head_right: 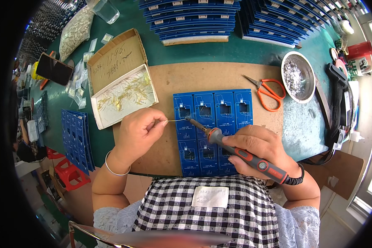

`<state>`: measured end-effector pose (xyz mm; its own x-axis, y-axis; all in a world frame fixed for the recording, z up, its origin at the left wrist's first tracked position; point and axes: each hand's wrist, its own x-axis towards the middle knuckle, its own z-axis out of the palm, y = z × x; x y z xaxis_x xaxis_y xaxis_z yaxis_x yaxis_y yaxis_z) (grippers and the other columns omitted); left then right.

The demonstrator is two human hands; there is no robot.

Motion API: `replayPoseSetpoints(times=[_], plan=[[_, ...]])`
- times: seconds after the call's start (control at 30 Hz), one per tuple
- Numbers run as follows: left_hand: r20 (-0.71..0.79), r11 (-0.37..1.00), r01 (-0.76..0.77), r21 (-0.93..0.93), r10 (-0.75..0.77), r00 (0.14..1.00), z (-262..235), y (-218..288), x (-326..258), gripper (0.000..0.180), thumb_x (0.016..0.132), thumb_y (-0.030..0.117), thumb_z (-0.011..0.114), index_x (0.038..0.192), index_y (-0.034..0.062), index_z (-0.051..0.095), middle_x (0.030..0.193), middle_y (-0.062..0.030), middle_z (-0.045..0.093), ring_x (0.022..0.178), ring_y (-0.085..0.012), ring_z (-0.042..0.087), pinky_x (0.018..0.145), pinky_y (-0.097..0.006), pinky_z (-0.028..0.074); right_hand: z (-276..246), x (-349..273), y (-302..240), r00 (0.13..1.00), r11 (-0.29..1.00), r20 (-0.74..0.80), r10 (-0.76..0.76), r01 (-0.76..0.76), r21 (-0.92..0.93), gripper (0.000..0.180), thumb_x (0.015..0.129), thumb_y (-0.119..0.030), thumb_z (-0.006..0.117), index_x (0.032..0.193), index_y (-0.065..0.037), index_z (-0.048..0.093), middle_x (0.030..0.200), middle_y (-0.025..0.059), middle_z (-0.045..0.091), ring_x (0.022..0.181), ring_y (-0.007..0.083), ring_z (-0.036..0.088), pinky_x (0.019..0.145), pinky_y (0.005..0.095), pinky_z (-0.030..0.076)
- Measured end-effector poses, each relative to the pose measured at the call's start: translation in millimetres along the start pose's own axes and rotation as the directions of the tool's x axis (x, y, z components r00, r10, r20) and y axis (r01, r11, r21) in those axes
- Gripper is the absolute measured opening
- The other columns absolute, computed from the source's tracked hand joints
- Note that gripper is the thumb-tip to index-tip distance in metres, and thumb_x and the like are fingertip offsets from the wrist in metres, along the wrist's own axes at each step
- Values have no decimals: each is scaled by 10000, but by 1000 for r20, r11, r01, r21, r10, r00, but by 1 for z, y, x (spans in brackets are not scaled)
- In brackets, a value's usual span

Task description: The person solders small pins or components onto a circuit board assembly using a soldering iron and solder wire.

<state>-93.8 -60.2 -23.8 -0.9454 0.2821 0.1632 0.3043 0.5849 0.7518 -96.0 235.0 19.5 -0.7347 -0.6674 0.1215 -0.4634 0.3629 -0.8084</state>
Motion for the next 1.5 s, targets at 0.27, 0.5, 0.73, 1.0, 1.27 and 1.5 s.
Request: replayPoseSetpoints(times=[0.27,0.5,0.73,1.0,1.27,1.5], plan=[[-12,995,73,63,-72,997,-7,4,0,83,767,38,675,806,56,605,708,-74,620,580,-238,581,527,-342,455,-8,-6,6,996,999,-88,16,-13,36,328,735,-100,724,1040,2,659,866,149,645,747,282,634,668,361,511],[-114,952,-124,280,161,980,-1,3,8,149,708,47,704,781,91,581,818,-36,663,775,-222,594,659,-342,443,14,-13,11,889,918,-362,279,-138,371,281,790,-62,723,1039,8,615,848,120,679,749,173,662,676,289,517],[-43,908,-229,351,260,965,15,-1,11,222,660,-10,668,752,107,502,974,13,705,958,-228,603,882,-416,332,19,-10,18,956,988,-261,135,-108,114,279,831,-97,676,1035,41,546,799,146,646,674,175,662,595,269,524],[-54,907,-215,363,251,967,17,-3,10,213,668,-1,675,755,112,517,969,24,703,961,-217,608,891,-418,317,22,-3,19,961,989,-247,124,-98,112,269,826,-87,677,1034,33,556,791,156,661,667,180,670,588,267,524],[-64,895,-212,392,256,965,19,-2,11,191,680,33,686,761,119,536,957,28,698,937,-210,613,879,-422,299,26,-3,19,926,970,-296,236,-204,134,295,753,-163,770,978,-37,627,853,126,705,684,231,695,611,307,546],[-81,920,-193,340,233,969,18,-5,12,194,673,23,676,761,118,532,915,35,697,900,-204,615,873,-413,293,25,0,19,931,968,-278,239,-206,142,289,752,-171,769,971,-36,637,849,128,699,693,244,694,617,315,546]])
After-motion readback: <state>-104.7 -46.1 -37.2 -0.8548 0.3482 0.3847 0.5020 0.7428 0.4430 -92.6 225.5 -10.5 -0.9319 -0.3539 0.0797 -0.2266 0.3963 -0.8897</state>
